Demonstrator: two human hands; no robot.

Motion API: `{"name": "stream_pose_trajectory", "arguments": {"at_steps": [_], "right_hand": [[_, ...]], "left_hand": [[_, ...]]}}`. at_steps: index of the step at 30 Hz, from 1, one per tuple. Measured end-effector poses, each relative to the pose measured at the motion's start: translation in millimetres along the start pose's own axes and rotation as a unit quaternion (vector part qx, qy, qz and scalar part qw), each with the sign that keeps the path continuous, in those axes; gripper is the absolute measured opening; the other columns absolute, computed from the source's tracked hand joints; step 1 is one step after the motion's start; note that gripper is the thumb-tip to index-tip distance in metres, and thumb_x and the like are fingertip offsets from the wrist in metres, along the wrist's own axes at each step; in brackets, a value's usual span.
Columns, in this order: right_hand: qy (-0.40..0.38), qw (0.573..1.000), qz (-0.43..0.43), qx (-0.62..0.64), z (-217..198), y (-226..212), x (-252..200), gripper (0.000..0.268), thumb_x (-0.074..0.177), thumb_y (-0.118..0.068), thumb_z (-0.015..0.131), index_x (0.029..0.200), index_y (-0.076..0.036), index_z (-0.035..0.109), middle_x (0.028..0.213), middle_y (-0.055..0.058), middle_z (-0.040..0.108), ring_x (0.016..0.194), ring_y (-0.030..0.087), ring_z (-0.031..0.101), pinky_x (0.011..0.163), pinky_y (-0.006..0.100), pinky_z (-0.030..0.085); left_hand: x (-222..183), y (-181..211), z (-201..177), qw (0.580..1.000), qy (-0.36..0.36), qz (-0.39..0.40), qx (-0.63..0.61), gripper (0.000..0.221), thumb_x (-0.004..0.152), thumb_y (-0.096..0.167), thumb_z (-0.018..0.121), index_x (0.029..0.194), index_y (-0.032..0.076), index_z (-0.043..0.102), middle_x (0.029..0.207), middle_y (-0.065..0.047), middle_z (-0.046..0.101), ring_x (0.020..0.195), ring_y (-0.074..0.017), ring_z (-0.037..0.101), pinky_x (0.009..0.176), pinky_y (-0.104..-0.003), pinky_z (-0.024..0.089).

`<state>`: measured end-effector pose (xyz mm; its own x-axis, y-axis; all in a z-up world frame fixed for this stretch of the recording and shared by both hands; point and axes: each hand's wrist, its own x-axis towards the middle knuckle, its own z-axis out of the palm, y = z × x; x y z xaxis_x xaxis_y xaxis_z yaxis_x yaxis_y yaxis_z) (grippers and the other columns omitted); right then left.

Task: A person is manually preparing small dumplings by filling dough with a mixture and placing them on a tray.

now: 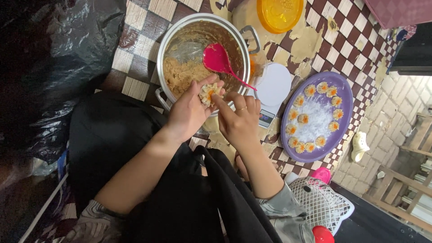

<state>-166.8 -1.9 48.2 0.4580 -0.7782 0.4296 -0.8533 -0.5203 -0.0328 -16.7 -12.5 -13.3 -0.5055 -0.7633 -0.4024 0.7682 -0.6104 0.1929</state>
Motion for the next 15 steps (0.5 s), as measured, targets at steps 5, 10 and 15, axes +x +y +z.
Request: {"name": "stream_pose_trajectory", "arguments": {"at_steps": [5, 10, 15], "right_hand": [[0.011, 1.0, -0.007, -0.005, 3.0, -3.0, -0.5, 0.026, 0.088, -0.009, 0.065, 0.106, -0.022, 0.078, 0.098, 0.002, 0.056, 0.081, 0.022, 0.048, 0.068, 0.034, 0.037], [0.021, 1.0, -0.012, -0.013, 1.9, -0.7, -0.6, 0.024, 0.086, -0.007, 0.066, 0.103, -0.02, 0.078, 0.097, 0.003, 0.056, 0.08, 0.024, 0.049, 0.068, 0.035, 0.04], [0.024, 0.999, -0.022, -0.02, 3.5, -3.4, -4.2, 0.025, 0.086, -0.008, 0.066, 0.103, -0.022, 0.079, 0.098, 0.002, 0.056, 0.081, 0.022, 0.05, 0.068, 0.035, 0.041]], "left_hand": [[-0.7, -0.3, -2.0, 1.0, 0.011, 0.0, 0.012, 0.072, 0.102, 0.057, 0.041, 0.158, 0.011, 0.035, 0.157, -0.016, 0.043, 0.138, -0.0254, 0.049, 0.101, -0.029, 0.044], [-0.6, 0.1, -2.4, 1.0, 0.008, 0.001, -0.001, 0.071, 0.102, 0.057, 0.039, 0.156, 0.011, 0.037, 0.156, -0.019, 0.042, 0.139, -0.0274, 0.047, 0.102, -0.031, 0.041], [1.8, -1.4, -6.9, 1.0, 0.018, 0.003, 0.002, 0.069, 0.103, 0.056, 0.039, 0.155, 0.009, 0.037, 0.152, -0.019, 0.044, 0.136, -0.0279, 0.049, 0.096, -0.031, 0.042]]}}
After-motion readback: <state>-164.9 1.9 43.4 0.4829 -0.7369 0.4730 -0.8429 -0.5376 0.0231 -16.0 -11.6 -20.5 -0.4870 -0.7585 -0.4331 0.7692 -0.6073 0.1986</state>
